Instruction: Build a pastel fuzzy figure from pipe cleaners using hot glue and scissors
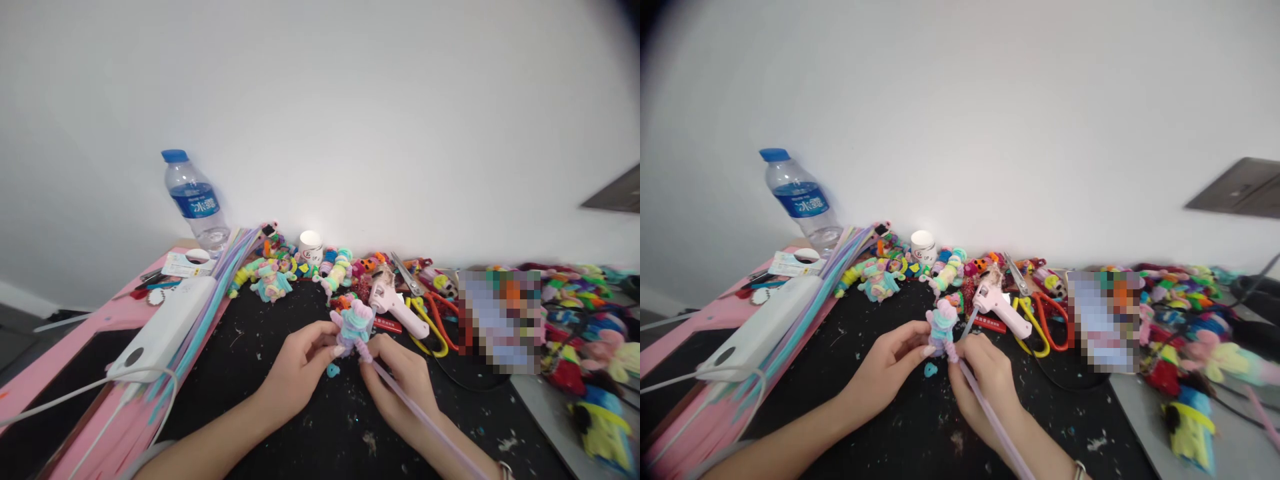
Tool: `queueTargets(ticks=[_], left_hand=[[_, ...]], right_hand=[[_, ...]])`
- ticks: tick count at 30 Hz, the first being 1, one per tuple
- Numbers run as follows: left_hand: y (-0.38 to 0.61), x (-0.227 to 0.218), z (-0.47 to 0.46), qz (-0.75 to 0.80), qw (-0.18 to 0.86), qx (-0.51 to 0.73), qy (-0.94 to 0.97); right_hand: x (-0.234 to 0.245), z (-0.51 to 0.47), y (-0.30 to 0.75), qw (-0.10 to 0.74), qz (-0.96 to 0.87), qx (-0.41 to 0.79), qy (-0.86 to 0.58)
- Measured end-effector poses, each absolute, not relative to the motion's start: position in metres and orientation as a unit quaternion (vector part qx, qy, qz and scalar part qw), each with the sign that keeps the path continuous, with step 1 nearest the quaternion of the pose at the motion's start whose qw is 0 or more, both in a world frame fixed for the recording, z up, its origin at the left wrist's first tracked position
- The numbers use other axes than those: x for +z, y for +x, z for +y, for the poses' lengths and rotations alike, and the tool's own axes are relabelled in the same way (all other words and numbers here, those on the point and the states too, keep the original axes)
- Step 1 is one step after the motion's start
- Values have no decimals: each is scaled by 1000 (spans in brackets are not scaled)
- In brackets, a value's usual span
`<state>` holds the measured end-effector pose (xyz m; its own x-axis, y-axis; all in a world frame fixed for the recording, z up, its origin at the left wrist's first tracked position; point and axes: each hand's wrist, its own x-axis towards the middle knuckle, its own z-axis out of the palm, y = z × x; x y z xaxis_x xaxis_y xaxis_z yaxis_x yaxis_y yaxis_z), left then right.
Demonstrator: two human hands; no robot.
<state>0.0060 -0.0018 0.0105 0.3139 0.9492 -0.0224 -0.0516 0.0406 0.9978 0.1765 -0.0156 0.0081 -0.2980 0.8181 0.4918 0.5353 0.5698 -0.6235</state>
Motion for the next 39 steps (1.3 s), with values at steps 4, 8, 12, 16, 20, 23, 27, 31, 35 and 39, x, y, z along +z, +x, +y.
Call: queueTargets(ticks=[4, 8, 12, 16, 20, 23, 27, 31, 35, 39], left_hand=[[7, 11, -2, 414, 597, 421, 544], [7, 10, -1, 411, 608, 421, 534], [7, 7, 1, 392, 639, 426, 507], [7, 6, 3, 395, 646, 431, 492], [7, 6, 3, 396, 646, 430, 491], [6, 5, 2, 381, 655, 426, 494], [6, 5, 2, 367, 665, 420, 496], [5, 5, 2, 372, 662, 417, 500], [6, 4, 1, 382, 654, 413, 506], [6, 4, 0, 391, 643, 414, 512]], right_hand=[[7, -15, 177, 408, -785, 175, -432], [6, -14, 178, 404, -783, 186, -435], [7, -11, 179, 396, -778, 206, -441], [9, -8, 178, 385, -773, 212, -456], [11, -7, 177, 396, -776, 213, -442], [15, -7, 176, 407, -784, 213, -418], [16, -5, 177, 411, -788, 214, -406], [13, -4, 178, 406, -786, 216, -414], [8, -5, 178, 400, -779, 217, -431], [5, -8, 177, 403, -776, 216, -435]])
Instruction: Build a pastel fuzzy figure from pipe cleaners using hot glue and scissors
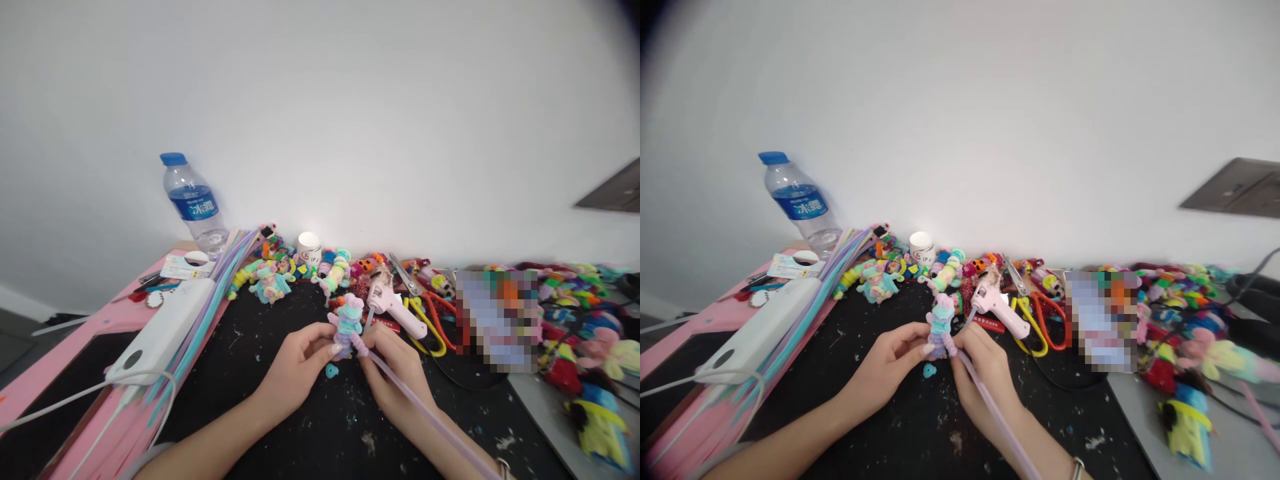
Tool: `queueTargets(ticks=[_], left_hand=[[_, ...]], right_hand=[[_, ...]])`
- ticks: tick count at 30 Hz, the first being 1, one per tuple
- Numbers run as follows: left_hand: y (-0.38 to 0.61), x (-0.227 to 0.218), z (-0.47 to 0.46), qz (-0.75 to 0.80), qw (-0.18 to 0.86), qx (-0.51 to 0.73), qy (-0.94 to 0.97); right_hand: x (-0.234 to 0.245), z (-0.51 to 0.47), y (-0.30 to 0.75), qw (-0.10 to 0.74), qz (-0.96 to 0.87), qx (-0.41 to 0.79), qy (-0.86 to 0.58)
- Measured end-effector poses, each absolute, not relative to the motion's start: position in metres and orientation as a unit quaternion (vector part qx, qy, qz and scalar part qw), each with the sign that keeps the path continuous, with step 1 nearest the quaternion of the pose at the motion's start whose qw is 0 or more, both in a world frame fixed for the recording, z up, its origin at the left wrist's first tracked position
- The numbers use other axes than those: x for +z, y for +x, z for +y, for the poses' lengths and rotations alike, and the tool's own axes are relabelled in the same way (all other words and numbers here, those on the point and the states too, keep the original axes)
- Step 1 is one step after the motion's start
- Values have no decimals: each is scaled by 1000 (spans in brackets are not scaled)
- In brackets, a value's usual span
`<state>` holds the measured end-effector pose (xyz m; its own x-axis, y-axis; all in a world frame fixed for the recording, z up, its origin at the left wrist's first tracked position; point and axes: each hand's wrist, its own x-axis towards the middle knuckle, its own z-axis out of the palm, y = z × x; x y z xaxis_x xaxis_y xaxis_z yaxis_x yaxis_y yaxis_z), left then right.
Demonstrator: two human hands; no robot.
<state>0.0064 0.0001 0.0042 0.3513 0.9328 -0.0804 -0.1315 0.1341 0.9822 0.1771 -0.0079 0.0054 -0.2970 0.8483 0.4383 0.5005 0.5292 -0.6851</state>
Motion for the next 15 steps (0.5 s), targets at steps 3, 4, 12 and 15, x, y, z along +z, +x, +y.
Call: queueTargets(ticks=[3, 4, 12, 15], left_hand=[[7, 7, -1, 400, 632, 418, 516], [7, 8, -1, 402, 628, 420, 517], [7, 5, 2, 379, 675, 439, 456], [4, 1, 8, 362, 710, 463, 386]], right_hand=[[5, -10, 175, 407, -774, 211, -437], [5, -10, 175, 409, -773, 208, -439], [11, -10, 177, 393, -786, 193, -437], [15, -8, 180, 371, -802, 179, -433]])
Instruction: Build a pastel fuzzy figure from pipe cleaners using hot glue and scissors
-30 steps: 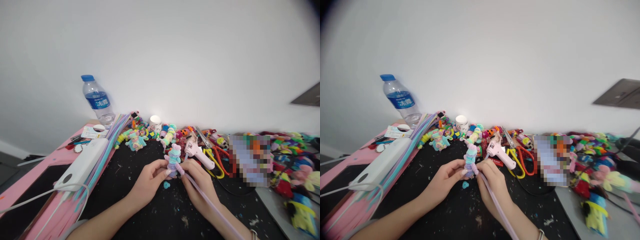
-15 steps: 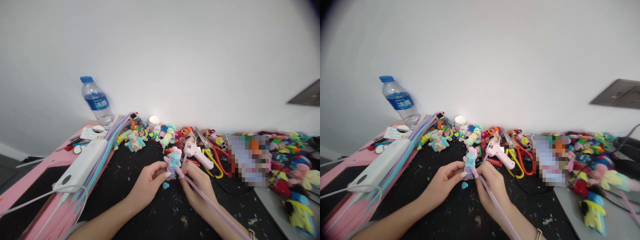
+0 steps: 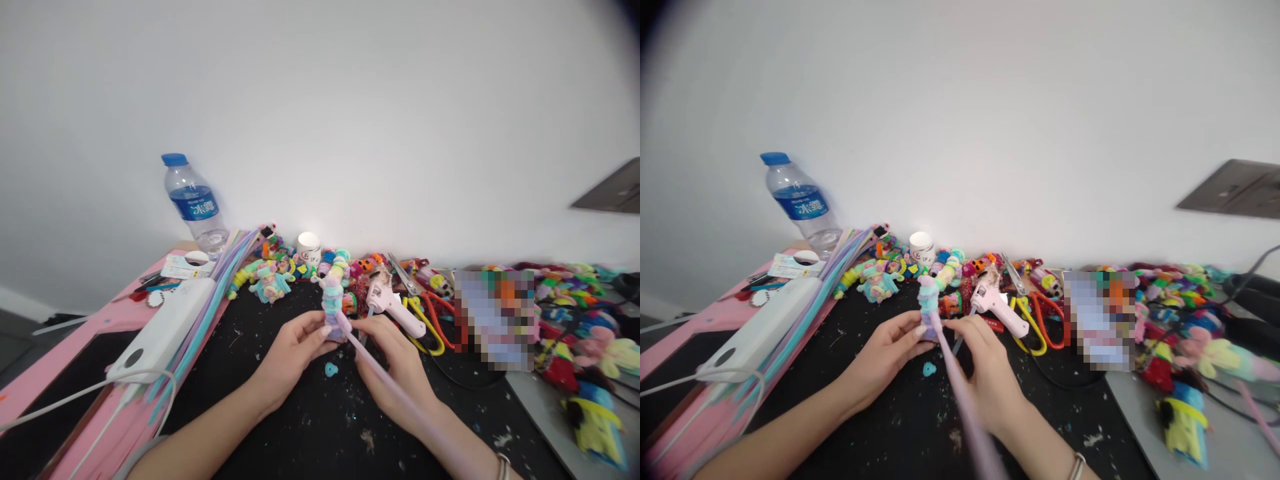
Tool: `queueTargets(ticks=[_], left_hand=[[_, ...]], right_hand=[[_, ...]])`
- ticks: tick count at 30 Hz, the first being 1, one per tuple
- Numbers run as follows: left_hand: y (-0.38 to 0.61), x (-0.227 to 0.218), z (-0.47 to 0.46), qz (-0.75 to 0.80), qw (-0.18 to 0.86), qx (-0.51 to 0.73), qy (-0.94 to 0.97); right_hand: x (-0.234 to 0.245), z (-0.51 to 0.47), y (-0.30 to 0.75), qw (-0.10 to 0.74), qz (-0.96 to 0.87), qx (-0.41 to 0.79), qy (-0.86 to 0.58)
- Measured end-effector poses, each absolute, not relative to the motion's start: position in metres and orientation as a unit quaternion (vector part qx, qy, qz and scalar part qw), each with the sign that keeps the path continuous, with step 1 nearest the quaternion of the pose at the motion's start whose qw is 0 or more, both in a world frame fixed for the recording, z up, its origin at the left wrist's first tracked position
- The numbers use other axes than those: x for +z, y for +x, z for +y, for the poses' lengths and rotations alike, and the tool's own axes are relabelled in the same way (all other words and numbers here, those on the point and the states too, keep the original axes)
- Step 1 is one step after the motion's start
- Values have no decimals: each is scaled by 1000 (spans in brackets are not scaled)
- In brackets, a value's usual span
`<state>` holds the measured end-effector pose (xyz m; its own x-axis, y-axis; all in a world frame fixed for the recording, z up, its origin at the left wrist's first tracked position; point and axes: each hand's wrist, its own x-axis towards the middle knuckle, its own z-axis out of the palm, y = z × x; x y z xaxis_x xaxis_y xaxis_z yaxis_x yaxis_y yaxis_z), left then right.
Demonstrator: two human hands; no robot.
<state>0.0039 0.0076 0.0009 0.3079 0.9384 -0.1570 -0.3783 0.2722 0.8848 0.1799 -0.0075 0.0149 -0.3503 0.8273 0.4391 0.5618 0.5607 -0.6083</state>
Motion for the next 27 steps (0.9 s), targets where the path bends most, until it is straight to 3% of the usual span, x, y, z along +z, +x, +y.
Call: queueTargets(ticks=[6, 10, 15, 23, 27], left_hand=[[-5, 0, 19, 322, 747, 503, 292], [-8, 2, 22, 339, 753, 513, 233], [-9, 3, 22, 333, 759, 516, 217], [-10, -3, 26, 355, 728, 546, 216], [-10, -3, 27, 369, 699, 571, 222]], right_hand=[[24, 15, 208, 360, -744, 13, -563], [25, 34, 249, 244, -691, -94, -674], [18, 38, 286, 97, -661, -94, -739], [16, 38, 292, 86, -670, -106, -730], [18, 39, 290, 75, -660, -26, -747]])
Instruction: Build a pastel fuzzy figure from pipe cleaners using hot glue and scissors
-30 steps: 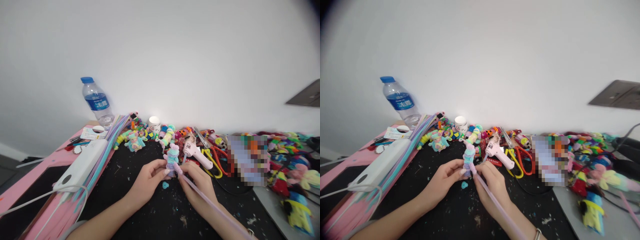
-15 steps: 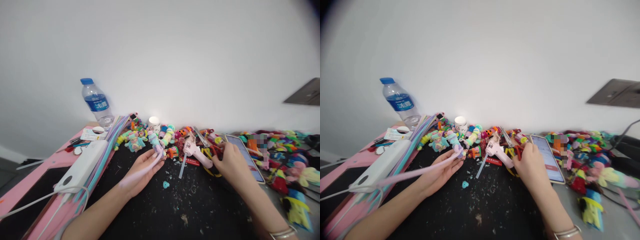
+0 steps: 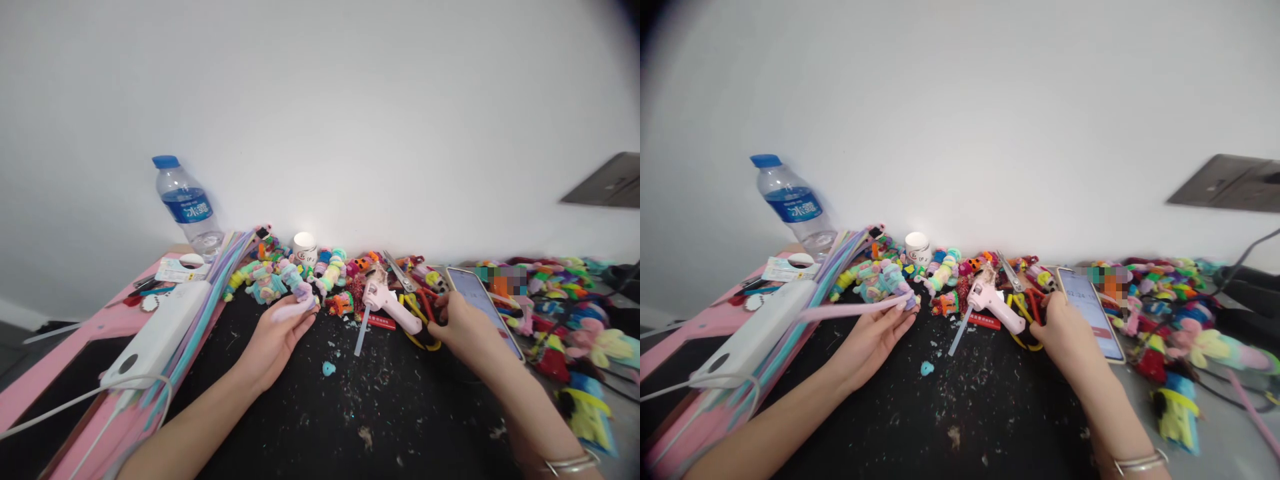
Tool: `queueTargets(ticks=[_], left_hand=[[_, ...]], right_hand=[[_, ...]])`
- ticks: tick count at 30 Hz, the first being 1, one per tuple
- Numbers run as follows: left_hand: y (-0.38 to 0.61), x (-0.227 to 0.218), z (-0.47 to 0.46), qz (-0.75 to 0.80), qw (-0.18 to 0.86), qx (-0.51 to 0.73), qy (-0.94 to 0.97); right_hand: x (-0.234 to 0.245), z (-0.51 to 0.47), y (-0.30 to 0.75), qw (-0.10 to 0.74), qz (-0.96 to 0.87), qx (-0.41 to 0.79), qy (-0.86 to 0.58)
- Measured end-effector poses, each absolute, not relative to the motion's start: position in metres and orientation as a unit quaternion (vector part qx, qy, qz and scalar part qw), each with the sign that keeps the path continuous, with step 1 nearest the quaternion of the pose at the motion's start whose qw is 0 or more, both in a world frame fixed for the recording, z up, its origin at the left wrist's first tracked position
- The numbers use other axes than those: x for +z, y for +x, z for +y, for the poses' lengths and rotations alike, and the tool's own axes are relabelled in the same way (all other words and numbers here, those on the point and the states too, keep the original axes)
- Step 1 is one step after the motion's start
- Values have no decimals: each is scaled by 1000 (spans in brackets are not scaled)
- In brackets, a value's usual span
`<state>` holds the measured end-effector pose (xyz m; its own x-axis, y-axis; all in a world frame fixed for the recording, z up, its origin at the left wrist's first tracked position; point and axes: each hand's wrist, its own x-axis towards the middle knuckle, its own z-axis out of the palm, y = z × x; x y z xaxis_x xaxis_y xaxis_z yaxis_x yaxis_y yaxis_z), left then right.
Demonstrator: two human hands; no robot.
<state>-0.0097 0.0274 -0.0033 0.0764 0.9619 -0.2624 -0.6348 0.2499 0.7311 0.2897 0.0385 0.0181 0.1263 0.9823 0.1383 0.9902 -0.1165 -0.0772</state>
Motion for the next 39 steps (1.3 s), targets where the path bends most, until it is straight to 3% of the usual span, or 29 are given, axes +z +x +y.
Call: queueTargets(ticks=[4, 16, 25, 31, 39], left_hand=[[-10, -4, 28, 384, 676, 588, 224], [-12, -5, 30, 389, 674, 602, 177], [-12, -5, 29, 384, 670, 611, 174], [-12, -5, 30, 387, 669, 612, 169], [-14, -5, 32, 385, 667, 623, 137]], right_hand=[[17, 38, 285, 66, -666, 17, -743], [31, 37, 280, 56, -624, -62, -777], [43, 35, 288, 156, -570, -139, -795], [40, 33, 264, 291, -605, -50, -739], [34, 12, 216, 222, -743, 38, -630]])
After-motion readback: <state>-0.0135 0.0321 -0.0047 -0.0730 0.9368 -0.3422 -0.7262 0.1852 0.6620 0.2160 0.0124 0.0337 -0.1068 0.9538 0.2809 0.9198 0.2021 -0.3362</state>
